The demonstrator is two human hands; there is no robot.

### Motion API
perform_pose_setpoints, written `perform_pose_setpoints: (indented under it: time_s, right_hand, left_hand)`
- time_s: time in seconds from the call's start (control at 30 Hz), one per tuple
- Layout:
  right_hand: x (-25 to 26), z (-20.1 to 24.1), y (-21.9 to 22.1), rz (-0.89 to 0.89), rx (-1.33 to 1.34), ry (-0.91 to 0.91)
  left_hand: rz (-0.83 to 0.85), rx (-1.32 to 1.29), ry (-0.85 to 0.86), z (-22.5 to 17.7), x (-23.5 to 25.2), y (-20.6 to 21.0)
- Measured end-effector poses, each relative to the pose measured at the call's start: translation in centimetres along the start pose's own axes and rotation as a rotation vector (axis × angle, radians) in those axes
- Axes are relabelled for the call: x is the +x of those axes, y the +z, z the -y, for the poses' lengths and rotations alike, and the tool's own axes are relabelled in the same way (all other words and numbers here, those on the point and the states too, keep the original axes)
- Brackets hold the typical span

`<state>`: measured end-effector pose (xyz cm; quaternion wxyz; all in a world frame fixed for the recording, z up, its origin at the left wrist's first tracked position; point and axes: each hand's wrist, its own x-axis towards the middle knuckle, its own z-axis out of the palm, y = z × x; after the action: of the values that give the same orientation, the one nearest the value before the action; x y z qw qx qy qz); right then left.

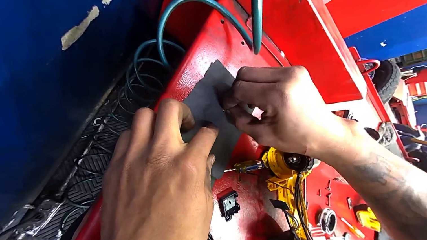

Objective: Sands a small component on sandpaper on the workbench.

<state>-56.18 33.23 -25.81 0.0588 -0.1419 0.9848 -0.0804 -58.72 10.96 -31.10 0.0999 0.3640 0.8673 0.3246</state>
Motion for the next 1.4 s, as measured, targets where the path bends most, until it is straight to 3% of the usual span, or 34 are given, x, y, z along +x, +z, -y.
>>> perform_pose_setpoints:
  time_s: [1.4]
  right_hand:
    - [0.0,-0.06,-0.21,0.023,-0.028,-0.026]
  left_hand:
    - [-0.012,-0.027,0.017,0.52,-0.06,0.4]
